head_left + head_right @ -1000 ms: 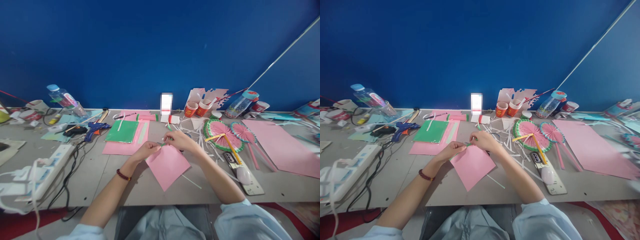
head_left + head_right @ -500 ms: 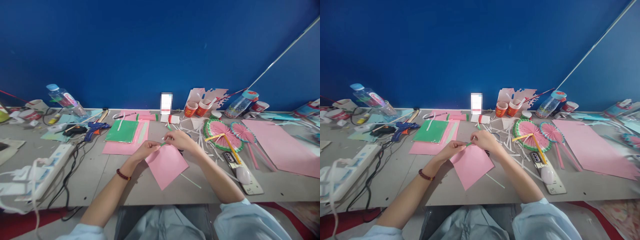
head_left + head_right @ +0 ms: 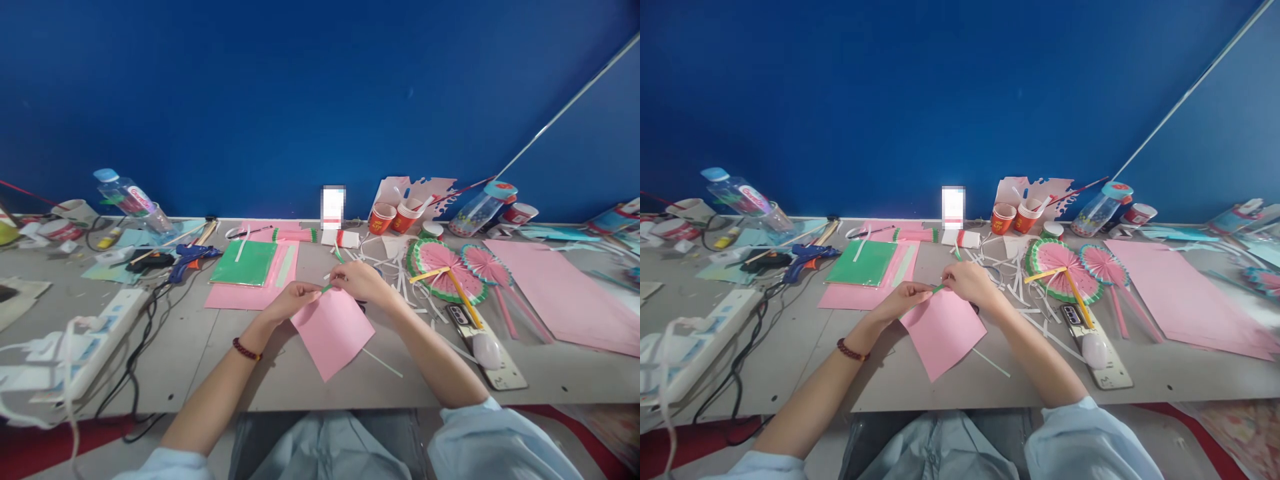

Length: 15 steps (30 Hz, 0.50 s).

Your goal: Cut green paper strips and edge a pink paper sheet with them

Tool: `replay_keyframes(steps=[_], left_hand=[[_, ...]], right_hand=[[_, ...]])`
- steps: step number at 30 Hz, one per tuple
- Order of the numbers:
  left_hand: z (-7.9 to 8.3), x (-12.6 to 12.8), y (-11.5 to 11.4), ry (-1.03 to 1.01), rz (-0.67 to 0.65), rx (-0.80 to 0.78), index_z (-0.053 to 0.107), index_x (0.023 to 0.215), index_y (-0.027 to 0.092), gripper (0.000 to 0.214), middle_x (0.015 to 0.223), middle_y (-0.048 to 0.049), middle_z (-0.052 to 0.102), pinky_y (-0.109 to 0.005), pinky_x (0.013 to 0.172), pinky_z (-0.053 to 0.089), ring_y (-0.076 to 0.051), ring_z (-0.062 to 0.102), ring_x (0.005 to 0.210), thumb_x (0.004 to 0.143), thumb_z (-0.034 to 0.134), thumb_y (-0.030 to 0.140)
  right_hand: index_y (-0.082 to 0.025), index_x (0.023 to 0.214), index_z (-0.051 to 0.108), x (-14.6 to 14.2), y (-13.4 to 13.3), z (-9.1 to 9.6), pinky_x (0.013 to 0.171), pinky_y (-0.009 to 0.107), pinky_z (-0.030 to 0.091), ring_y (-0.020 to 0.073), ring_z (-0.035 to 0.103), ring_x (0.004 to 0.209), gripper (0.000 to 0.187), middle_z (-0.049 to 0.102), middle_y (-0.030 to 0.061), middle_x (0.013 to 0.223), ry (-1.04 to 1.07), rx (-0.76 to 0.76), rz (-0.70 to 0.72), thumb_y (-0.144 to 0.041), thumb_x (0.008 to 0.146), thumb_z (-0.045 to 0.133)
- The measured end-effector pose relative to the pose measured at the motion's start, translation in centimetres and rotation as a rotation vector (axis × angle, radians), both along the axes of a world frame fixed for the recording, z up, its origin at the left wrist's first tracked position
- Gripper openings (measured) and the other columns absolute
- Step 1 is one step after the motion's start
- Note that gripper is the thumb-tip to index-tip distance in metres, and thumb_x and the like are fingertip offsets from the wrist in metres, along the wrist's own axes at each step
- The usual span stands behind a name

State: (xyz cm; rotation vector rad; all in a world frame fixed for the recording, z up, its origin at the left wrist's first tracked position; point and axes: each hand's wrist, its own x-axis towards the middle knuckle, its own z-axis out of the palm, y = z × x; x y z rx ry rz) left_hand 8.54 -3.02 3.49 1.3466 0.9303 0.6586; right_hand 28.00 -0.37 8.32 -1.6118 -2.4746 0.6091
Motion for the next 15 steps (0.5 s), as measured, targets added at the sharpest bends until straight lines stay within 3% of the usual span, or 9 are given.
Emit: replay_keyframes(steps=[6, 9, 12, 15], left_hand=[[0.5, -0.3, -0.2, -0.067, -0.093, -0.096, 0.069, 0.101, 0.012, 0.037, 0.075, -0.0056, 0.066, -0.025, 0.063, 0.042, -0.016, 0.057, 0.071, 0.075, 0.065, 0.038], [1.1, -0.1, -0.5, -0.114, -0.121, -0.162, 0.070, 0.087, 0.011, 0.032, 0.075, -0.0064, 0.065, -0.026, 0.062, 0.041, -0.016, 0.056, 0.069, 0.073, 0.067, 0.039], [1.1, 0.2, -0.7, -0.111, -0.060, -0.148, 0.065, 0.068, 0.011, 0.034, 0.064, -0.0025, 0.059, -0.025, 0.057, 0.035, -0.012, 0.048, 0.058, 0.075, 0.064, 0.044], [0.2, 0.2, -0.4, -0.050, -0.027, -0.085, 0.067, 0.071, 0.012, 0.033, 0.061, -0.0002, 0.055, -0.024, 0.056, 0.031, -0.010, 0.042, 0.058, 0.075, 0.063, 0.044]], right_hand=[[-0.025, 0.081, 0.069, -0.1, -0.3, 0.1, 0.059, 0.023, 0.032, 0.0155, 0.060, 0.077, 0.022, 0.070, -0.0009, 0.082, -0.025, -0.012, 0.019, -0.022, 0.082, 0.048], [-0.026, 0.084, 0.069, -0.3, -0.6, 0.4, 0.060, 0.023, 0.032, 0.0152, 0.060, 0.077, 0.024, 0.069, -0.0008, 0.082, -0.046, -0.008, 0.033, -0.022, 0.082, 0.045], [-0.025, 0.086, 0.069, -0.7, -1.1, 0.6, 0.060, 0.023, 0.031, 0.0148, 0.059, 0.076, 0.025, 0.069, -0.0004, 0.083, -0.049, -0.003, 0.071, -0.022, 0.082, 0.045], [-0.025, 0.086, 0.069, -1.1, -1.4, 0.5, 0.057, 0.023, 0.030, 0.0143, 0.058, 0.072, 0.025, 0.069, 0.0000, 0.082, -0.050, 0.006, 0.084, -0.021, 0.082, 0.045]])
